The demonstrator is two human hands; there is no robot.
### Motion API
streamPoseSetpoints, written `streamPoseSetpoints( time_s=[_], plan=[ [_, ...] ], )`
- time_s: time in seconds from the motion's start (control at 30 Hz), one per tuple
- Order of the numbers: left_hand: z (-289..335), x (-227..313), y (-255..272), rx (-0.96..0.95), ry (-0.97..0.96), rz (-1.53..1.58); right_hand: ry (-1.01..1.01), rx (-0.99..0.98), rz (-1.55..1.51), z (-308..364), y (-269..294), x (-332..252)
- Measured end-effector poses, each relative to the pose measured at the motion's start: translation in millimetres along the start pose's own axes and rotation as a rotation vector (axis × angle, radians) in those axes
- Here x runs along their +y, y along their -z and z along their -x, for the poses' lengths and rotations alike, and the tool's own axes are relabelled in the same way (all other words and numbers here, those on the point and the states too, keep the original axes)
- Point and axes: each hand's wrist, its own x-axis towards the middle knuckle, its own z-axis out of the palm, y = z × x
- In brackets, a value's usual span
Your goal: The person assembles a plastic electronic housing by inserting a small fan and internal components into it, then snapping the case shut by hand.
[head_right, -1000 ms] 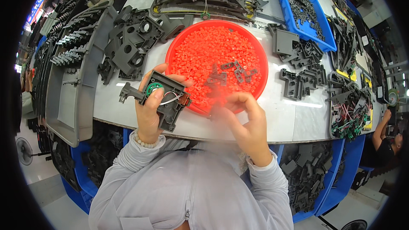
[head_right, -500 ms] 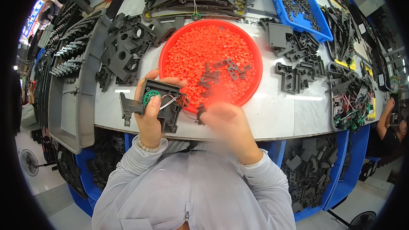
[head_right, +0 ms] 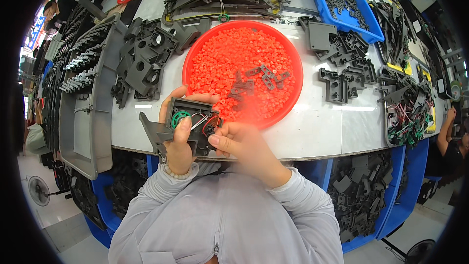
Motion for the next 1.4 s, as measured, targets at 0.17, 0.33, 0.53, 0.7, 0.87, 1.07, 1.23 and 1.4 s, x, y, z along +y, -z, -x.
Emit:
streamPoseSetpoints(
  time_s=[0.17, 0.33, 0.53, 0.7, 0.87, 1.07, 1.23, 1.4],
  plan=[
    [0, 4, -2, -0.008, -0.017, -0.022, -0.049, -0.004, -0.029, 3, -4, -4],
    [-1, 3, -2, 0.003, -0.026, -0.05, -0.049, 0.01, -0.043, 3, -5, -2],
    [1, -2, 1, -0.04, -0.041, 0.092, -0.009, 0.025, -0.064, 3, -5, 3],
    [4, -1, -1, 0.014, 0.009, 0.057, 0.038, 0.024, -0.084, 0, -7, 7],
    [3, -5, -4, 0.05, -0.003, 0.086, 0.083, 0.007, -0.101, -2, -8, 12],
    [5, 3, -6, 0.046, 0.042, 0.099, 0.129, -0.036, -0.112, -3, -11, 11],
    [9, -1, -3, 0.033, 0.035, 0.095, 0.14, -0.185, -0.149, -5, -8, 12],
    [10, -8, 0, 0.022, 0.006, 0.07, 0.186, -0.17, -0.1, -7, -6, 21]
  ],
)
